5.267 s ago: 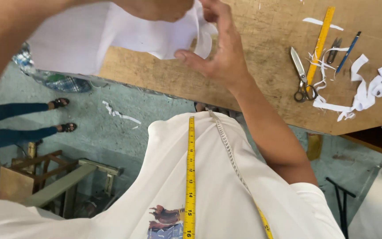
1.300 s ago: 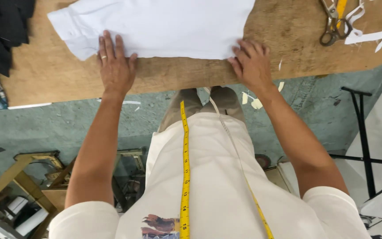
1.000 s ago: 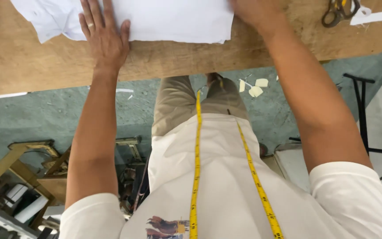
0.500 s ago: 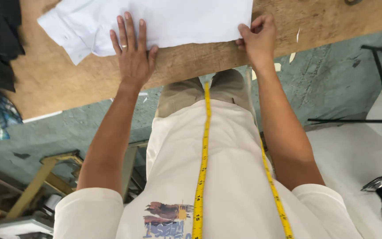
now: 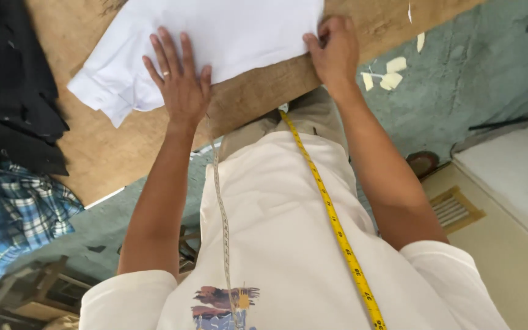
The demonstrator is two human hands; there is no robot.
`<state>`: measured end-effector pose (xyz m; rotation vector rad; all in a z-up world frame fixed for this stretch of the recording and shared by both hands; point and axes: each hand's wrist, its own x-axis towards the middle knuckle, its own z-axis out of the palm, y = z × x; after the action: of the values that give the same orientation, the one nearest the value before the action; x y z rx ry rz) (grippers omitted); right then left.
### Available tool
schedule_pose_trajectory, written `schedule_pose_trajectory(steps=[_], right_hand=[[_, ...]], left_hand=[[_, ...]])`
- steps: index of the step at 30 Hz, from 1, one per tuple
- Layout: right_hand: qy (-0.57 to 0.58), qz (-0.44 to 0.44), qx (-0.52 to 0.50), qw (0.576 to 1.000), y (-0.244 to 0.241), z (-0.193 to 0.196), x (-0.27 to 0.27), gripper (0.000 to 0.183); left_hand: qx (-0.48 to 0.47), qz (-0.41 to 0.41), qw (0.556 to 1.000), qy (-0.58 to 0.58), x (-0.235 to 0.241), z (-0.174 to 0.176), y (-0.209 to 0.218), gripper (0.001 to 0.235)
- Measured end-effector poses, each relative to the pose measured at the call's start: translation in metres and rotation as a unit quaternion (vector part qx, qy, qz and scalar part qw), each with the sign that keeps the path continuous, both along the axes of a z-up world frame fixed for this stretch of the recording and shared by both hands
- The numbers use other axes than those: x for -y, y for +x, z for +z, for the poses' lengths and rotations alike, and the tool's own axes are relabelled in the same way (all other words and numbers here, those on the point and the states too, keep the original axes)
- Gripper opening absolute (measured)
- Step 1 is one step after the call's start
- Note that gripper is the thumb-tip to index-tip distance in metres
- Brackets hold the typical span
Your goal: Measuring, marking, and cutting white fabric on a workbench in a garment factory
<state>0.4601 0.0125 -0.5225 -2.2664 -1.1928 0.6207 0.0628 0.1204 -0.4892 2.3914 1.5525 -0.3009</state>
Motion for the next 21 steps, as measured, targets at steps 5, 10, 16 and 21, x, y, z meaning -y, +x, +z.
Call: schedule_pose_trajectory(steps=[5,10,16,21], right_hand=[[0.047,-0.050,-0.053,0.996,-0.020,0.012,-0.003,0.033],[0.011,-0.206,-0.354,0.912,-0.008,0.032,0.003,0.047],[0.021,-0.205,-0.366,0.908,0.002,0.036,0.007,0.035],[-0.007,-0.233,-0.347,0.909,0.003,0.031,0.007,0.045]], left_hand=[[-0.021,-0.047,0.999,-0.002,-0.029,0.019,0.030,0.084],[-0.032,-0.054,0.997,-0.037,-0.048,0.030,0.037,0.079],[0.066,-0.082,0.993,-0.058,-0.058,0.028,0.035,0.079],[0.057,-0.102,0.990,-0.074,-0.065,0.036,0.023,0.082]])
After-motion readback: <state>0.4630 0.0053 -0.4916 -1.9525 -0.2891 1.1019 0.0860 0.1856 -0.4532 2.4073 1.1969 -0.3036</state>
